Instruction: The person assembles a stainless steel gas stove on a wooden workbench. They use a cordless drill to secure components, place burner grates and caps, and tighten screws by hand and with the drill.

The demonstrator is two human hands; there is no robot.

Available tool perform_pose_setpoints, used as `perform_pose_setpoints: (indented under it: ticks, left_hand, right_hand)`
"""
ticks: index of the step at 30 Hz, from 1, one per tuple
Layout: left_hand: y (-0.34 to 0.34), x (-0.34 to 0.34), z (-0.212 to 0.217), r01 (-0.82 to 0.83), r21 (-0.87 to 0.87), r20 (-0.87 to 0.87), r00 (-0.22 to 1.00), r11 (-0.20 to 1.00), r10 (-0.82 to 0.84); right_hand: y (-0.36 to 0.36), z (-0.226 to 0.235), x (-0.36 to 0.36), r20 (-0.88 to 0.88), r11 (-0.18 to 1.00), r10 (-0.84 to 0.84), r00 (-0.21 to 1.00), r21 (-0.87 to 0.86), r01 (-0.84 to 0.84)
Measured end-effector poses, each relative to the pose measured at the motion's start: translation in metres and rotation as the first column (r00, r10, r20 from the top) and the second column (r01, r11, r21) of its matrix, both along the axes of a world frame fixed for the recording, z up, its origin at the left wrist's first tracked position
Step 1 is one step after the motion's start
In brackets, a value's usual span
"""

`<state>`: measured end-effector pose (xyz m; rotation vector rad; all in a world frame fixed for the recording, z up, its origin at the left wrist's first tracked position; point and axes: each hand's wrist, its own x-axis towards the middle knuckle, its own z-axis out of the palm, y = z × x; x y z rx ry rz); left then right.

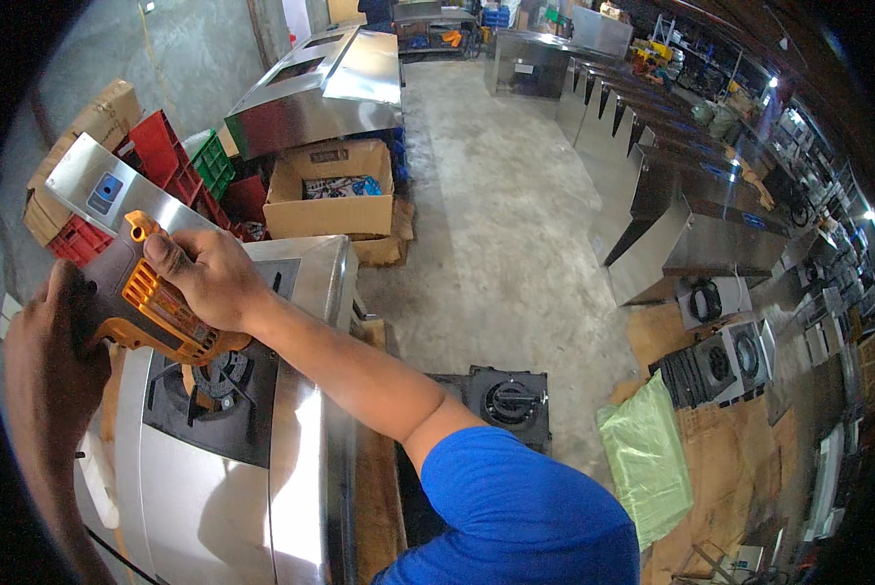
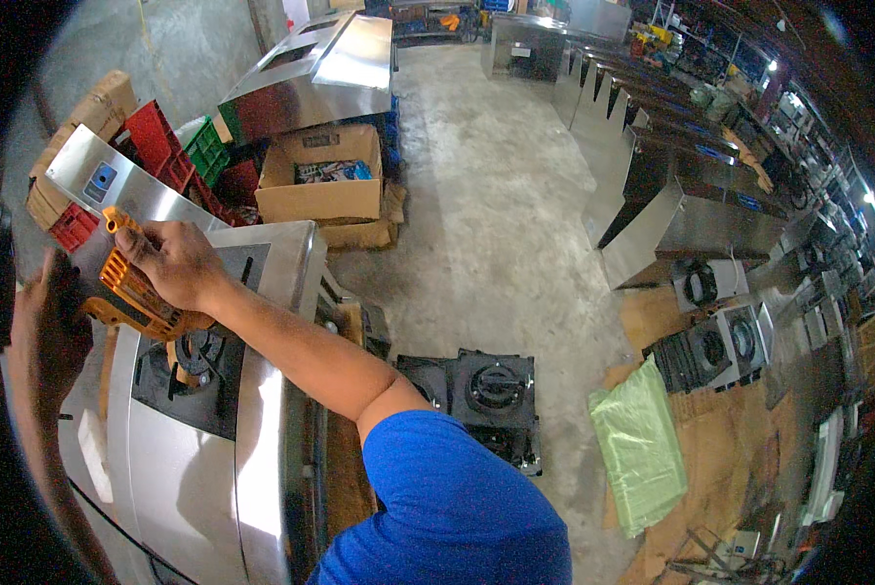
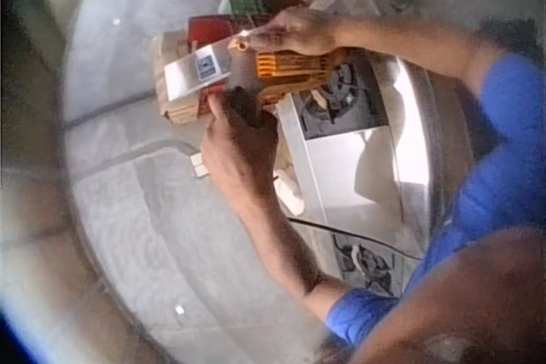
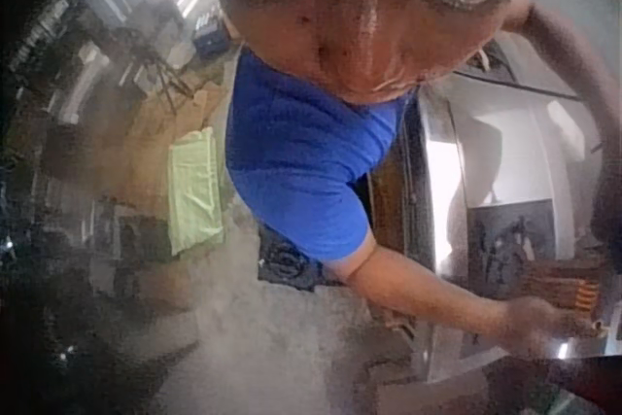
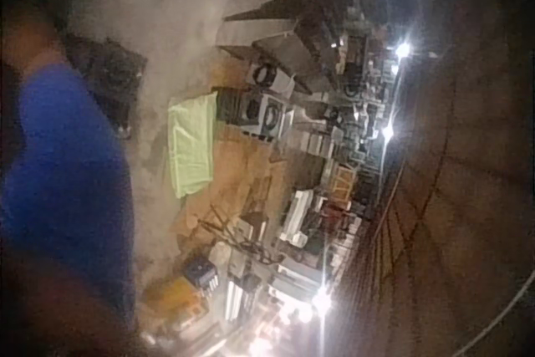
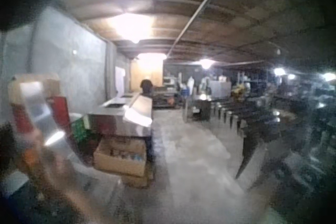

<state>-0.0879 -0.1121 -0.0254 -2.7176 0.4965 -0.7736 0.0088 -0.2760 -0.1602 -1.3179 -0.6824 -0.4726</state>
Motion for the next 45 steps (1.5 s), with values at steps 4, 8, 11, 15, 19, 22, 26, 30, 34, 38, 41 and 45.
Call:
perform_pose_setpoints:
  ticks: [4,8,11,15,19,22,26,30,34,38,41,45]
  left_hand:
    - [-0.006,-0.002,-0.002,-0.011,0.036,0.058,0.998,0.999,0.009]
    - [-0.012,-0.008,-0.003,0.005,0.083,0.086,0.996,0.997,-0.012]
    - [-0.018,-0.006,-0.002,0.015,0.072,0.102,0.994,0.997,-0.023]
    - [-0.022,-0.003,0.007,-0.024,0.01,0.042,0.999,1.0,0.023]
    - [-0.019,0.0,0.011,-0.046,-0.006,-0.031,0.998,0.999,0.046]
    - [-0.014,-0.005,0.01,0.027,0.032,0.014,1.0,0.999,-0.027]
    - [-0.012,-0.012,0.008,-0.046,0.13,0.029,0.999,0.99,0.043]
    - [-0.014,-0.01,0.008,-0.048,0.108,0.024,0.999,0.993,0.045]
    - [-0.014,-0.013,0.011,-0.015,0.128,0.02,1.0,0.992,0.012]
    - [-0.015,-0.013,0.012,-0.001,0.106,0.016,1.0,0.994,0.0]
    - [-0.016,-0.013,0.011,-0.036,0.119,0.026,0.999,0.992,0.033]
    - [-0.014,-0.014,0.011,-0.038,0.161,0.034,0.999,0.986,0.033]
  right_hand:
    - [0.0,-0.006,-0.001,0.03,0.998,-0.035,0.999,0.062,0.033]
    - [-0.004,-0.01,0.001,0.045,0.995,-0.038,0.998,0.094,0.034]
    - [-0.007,-0.007,0.002,0.066,0.994,-0.042,0.997,0.101,0.035]
    - [-0.005,-0.002,0.005,0.037,0.997,-0.052,0.998,0.06,0.049]
    - [0.0,-0.006,0.012,-0.015,0.999,-0.027,1.0,-0.038,0.027]
    - [-0.001,-0.011,0.012,-0.056,0.997,0.023,0.998,-0.07,-0.026]
    - [-0.003,-0.013,0.005,-0.029,1.0,-0.014,0.999,0.015,0.015]
    - [-0.001,-0.008,0.004,-0.04,1.0,-0.01,0.999,0.006,0.01]
    - [-0.003,-0.006,0.001,-0.063,1.0,0.005,0.998,0.001,-0.005]
    - [-0.004,-0.003,-0.003,-0.07,0.999,0.047,0.996,0.023,-0.045]
    - [-0.008,-0.003,-0.006,-0.082,0.999,0.037,0.996,-0.006,-0.038]
    - [-0.007,-0.003,-0.004,-0.036,0.998,0.065,0.997,0.012,-0.065]
